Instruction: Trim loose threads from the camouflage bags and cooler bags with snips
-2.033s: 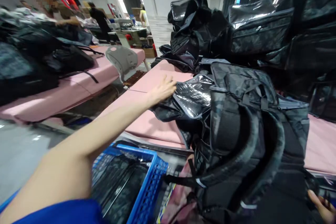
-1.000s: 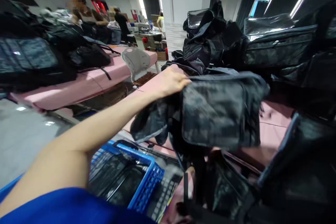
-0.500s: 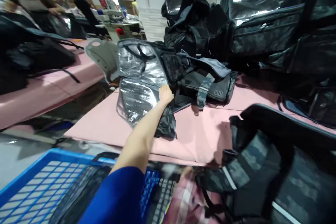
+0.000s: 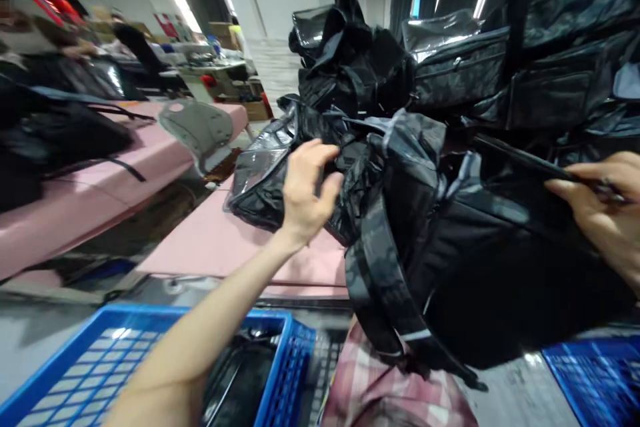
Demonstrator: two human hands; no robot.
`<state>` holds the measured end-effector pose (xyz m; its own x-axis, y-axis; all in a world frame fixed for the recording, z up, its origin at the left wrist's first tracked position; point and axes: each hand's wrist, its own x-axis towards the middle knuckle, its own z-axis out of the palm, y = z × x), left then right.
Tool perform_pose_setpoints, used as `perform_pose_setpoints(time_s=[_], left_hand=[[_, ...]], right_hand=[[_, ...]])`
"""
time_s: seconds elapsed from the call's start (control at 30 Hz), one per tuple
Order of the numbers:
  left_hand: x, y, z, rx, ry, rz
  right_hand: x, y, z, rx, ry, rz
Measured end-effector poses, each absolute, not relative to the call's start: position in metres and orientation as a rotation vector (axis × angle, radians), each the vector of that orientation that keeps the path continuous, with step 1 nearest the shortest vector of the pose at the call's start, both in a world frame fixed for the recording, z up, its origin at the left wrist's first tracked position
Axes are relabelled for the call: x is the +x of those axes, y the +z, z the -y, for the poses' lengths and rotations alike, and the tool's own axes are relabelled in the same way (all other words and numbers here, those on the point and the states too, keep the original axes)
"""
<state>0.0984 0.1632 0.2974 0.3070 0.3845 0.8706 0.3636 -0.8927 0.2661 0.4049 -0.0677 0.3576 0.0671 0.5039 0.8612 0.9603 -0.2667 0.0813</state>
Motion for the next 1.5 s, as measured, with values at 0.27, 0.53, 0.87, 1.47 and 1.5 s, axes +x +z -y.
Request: perform_pose_setpoints(time_s=[0.27,0.53,0.87,1.47,1.5], left_hand=[[0.156,0.317,-0.108,2.73,1.416,-0.248],[0.203,0.29,-0.102,2.983,0.903,-0.275],[0.245,0.301,-0.068,3.262,0.848,-0.052],[0.259,0.31,-0.068,2.501,0.305,-0.495],[0.258,0.309,-0.067,2.509,0.316,-0.492]], right_hand=[[0.367,0.328,0.032,-1.453,-1.054,1.883],[0.374,0.279,0.097,-1.585,-1.135,1.946],[0.336,0.245,0.161,-1.851,-0.207,1.855],[0.356,0.229,0.155,-1.928,-0.825,1.06],[0.355,0.23,0.153,-1.931,-0.843,1.066]])
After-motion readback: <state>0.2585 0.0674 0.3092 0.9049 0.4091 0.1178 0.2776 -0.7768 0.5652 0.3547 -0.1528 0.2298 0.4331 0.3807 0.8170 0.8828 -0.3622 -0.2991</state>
